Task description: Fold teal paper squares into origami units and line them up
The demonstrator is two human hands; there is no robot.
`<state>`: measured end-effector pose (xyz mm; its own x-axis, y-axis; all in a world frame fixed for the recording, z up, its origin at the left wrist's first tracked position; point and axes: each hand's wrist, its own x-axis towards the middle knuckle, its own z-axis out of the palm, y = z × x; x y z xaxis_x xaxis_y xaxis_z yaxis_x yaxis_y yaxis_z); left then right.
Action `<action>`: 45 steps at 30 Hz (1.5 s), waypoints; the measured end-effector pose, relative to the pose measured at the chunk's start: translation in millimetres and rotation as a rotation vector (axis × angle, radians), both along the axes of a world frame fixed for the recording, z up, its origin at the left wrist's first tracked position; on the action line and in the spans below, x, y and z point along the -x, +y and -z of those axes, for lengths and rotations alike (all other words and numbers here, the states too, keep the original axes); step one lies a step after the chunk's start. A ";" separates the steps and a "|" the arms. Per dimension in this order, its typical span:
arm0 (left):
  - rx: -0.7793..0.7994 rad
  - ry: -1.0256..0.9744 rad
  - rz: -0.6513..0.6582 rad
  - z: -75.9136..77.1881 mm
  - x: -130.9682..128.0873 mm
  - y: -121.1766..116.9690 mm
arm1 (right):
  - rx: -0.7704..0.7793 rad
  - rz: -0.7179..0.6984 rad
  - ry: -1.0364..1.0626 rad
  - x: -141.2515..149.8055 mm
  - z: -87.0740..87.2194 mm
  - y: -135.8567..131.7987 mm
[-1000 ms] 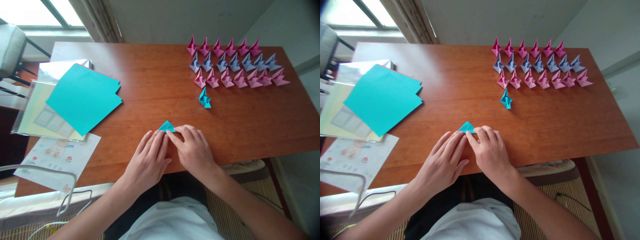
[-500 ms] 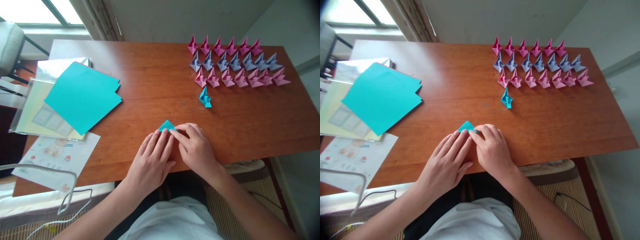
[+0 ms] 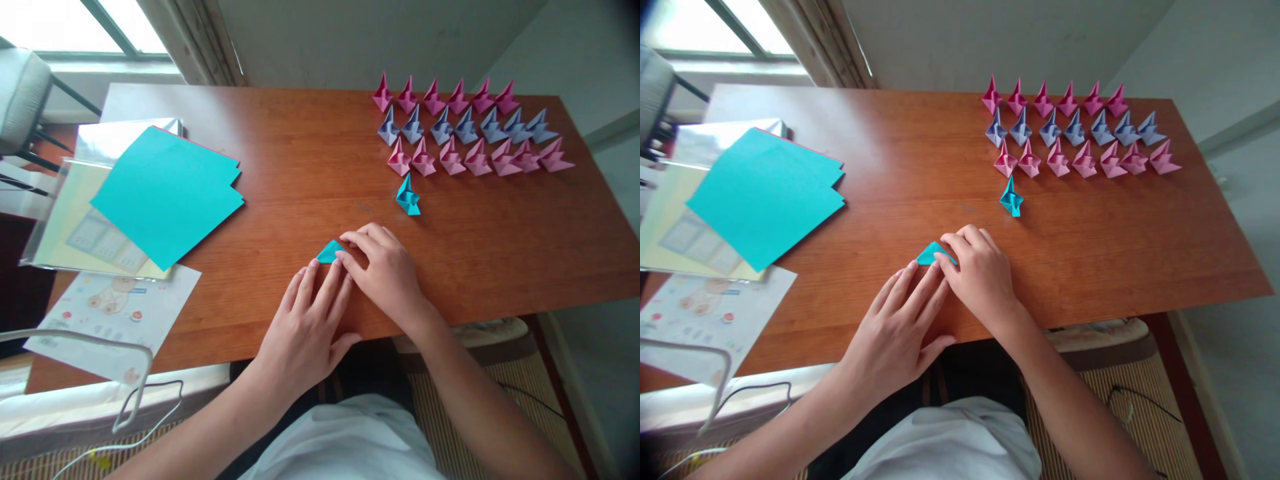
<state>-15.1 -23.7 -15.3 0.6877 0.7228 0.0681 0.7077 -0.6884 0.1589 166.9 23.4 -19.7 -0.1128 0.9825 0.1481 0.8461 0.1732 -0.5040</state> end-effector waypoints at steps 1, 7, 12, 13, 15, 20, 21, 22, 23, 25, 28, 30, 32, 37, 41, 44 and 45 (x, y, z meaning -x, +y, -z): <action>-0.003 0.001 0.001 -0.2 0.0 0.2 | 0.021 0.012 0.005 0.9 -0.1 4.5; 0.010 0.018 0.007 -4.5 -0.5 2.9 | 0.087 0.079 -0.035 4.3 -0.9 21.9; -0.004 0.017 0.008 -6.4 -1.2 4.6 | 0.112 0.094 -0.056 7.3 -3.0 27.4; -0.006 0.012 0.010 -6.3 -1.2 4.7 | 0.116 0.103 -0.063 8.0 -2.8 29.3; -0.011 -0.004 0.013 -5.8 -0.8 5.3 | 0.123 0.120 -0.073 8.2 -1.9 33.5; -0.041 -0.104 0.002 -3.3 2.4 10.2 | 0.124 0.065 0.046 -1.2 -1.8 34.7; -0.047 -0.130 -0.013 -2.4 3.3 12.1 | 0.122 0.050 0.068 -3.4 -2.8 31.8; -0.050 -0.159 -0.032 -1.2 4.2 14.4 | 0.118 0.046 0.070 -5.0 -4.1 27.7; -0.051 -0.189 -0.057 0.0 4.9 16.8 | 0.110 0.050 0.052 -6.0 -5.5 22.6; -0.049 -0.246 -0.105 3.1 5.8 22.3 | 0.100 0.064 -0.005 -5.9 -8.0 10.8; -0.064 -0.302 -0.152 7.7 5.3 30.6 | 0.097 0.072 -0.049 -2.5 -9.9 -6.4; -0.089 -0.302 -0.158 10.0 3.7 35.4 | 0.086 0.061 -0.054 -0.4 -9.5 -14.3; -0.106 -0.288 -0.154 11.0 1.8 39.4 | 0.082 0.041 -0.045 0.3 -8.3 -18.6; -0.098 -0.320 -0.162 10.7 -0.4 46.0 | 0.066 0.024 0.002 -3.1 -4.7 -19.4; -0.085 -0.367 -0.175 12.1 1.1 48.2 | 0.025 0.014 0.078 -5.0 -3.1 -18.7; -0.067 -0.394 -0.194 14.1 2.0 48.3 | 0.006 0.013 0.189 -3.0 -3.0 -18.8; -0.065 -0.405 -0.205 14.6 2.1 48.2 | -0.002 0.018 0.227 -1.8 -3.2 -18.7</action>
<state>-17.2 24.5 -29.9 0.4398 0.8263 0.3519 0.7202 -0.5586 0.4115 168.7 4.7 -16.5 -0.0585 0.9838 0.1695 0.7143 0.1599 -0.6813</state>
